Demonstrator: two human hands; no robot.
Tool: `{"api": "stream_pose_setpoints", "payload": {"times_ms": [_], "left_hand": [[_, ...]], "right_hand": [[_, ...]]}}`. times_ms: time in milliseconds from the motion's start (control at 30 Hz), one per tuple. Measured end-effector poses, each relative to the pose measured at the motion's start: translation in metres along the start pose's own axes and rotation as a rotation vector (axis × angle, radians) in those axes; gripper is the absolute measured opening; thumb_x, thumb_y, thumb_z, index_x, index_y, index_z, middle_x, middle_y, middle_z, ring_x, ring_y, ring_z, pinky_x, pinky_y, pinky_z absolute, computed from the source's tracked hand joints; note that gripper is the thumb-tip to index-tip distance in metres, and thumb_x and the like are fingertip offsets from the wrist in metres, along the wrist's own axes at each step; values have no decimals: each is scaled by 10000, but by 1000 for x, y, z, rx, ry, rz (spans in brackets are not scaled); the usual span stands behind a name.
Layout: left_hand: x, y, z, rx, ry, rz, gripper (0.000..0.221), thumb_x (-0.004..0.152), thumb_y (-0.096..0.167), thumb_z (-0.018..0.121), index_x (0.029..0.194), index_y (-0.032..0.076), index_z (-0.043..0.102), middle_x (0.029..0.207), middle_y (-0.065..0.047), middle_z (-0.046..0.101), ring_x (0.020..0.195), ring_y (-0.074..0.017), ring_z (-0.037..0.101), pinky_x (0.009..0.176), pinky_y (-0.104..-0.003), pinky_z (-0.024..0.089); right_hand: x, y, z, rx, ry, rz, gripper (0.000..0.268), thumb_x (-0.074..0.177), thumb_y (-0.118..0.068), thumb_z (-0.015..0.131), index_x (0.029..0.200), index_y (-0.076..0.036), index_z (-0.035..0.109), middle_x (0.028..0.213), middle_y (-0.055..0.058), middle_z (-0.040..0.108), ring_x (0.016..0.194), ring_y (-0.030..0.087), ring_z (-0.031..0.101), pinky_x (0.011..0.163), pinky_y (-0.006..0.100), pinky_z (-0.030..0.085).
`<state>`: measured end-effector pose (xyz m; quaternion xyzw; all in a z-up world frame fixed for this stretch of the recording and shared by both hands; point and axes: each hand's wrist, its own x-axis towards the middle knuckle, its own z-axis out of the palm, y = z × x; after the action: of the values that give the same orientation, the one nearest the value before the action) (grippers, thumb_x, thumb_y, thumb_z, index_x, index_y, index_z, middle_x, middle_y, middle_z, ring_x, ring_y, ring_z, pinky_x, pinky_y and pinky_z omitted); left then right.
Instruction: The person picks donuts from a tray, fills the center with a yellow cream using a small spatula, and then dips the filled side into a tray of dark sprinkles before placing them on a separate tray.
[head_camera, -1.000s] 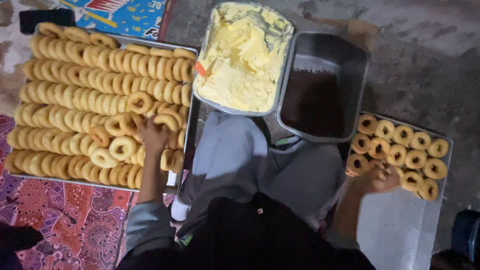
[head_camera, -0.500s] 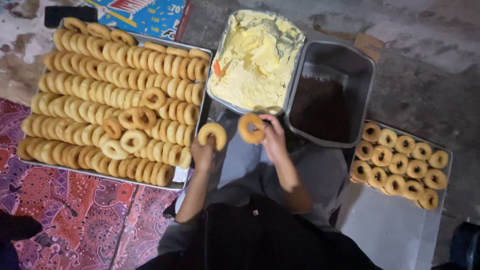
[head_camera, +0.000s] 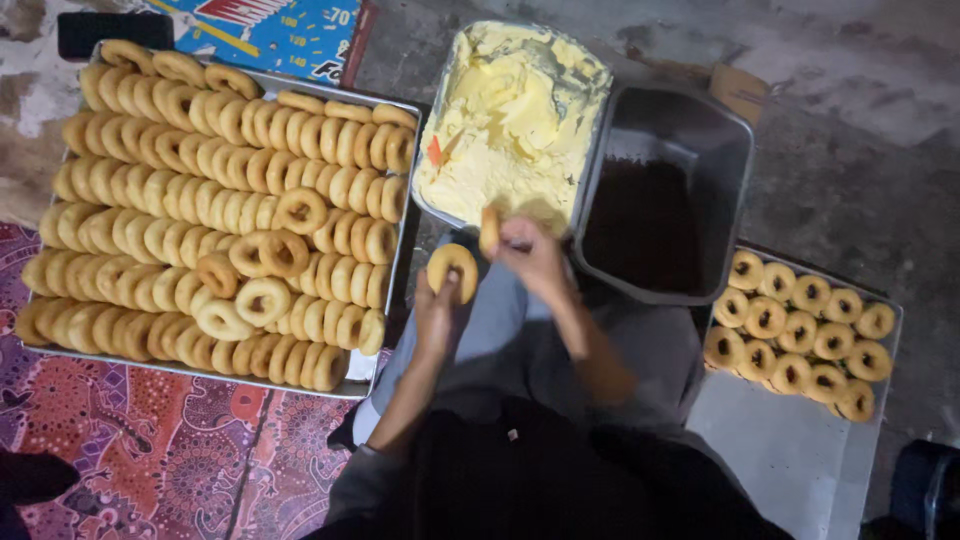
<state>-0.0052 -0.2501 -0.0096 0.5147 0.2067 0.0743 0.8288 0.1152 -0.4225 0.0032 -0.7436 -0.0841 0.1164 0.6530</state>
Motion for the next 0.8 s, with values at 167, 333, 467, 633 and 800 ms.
{"api": "stream_pose_setpoints", "payload": {"times_ms": [167, 333, 467, 633, 800], "left_hand": [[38, -12, -17, -598, -37, -271, 550, 1055, 463, 467, 1362, 14, 548, 1239, -109, 642, 1143, -223, 645, 966, -364, 547], [64, -23, -11, -626, -116, -260, 564, 1102, 450, 363, 1389, -3, 538, 1296, -158, 632, 1173, -283, 610, 983, -430, 494], [64, -27, 1, -664, -14, -325, 539, 1105, 426, 359, 1389, -2, 523, 1348, -126, 611, 1263, -253, 594, 1104, -428, 476], [68, -24, 10, -716, -39, -317, 555, 1073, 431, 336, 1370, 6, 534, 1337, -125, 631, 1242, -260, 612, 1088, -429, 486], [64, -30, 12, -645, -40, -307, 503, 1120, 388, 354, 1376, -3, 540, 1315, -131, 638, 1232, -257, 615, 1086, -426, 488]], "right_hand": [[48, -44, -1, -645, -51, -536, 354, 730, -2, 818, 1074, -43, 745, 1016, 115, 749, 913, 284, 715, 858, 418, 544], [27, -47, 17, -458, -258, -580, 344, 765, -61, 809, 1102, -92, 745, 999, 94, 731, 961, 308, 702, 938, 431, 522], [45, -42, -2, -850, 10, -505, 302, 826, -7, 795, 1106, -120, 791, 1000, 107, 739, 1016, 325, 687, 948, 441, 505], [39, -40, -10, -596, -114, -586, 392, 746, -36, 784, 1130, -115, 764, 1098, 117, 737, 1073, 328, 664, 954, 454, 497], [25, -34, -9, -695, -81, -564, 371, 804, -30, 761, 1164, -118, 774, 1099, 119, 734, 1094, 328, 657, 991, 461, 491]]}}
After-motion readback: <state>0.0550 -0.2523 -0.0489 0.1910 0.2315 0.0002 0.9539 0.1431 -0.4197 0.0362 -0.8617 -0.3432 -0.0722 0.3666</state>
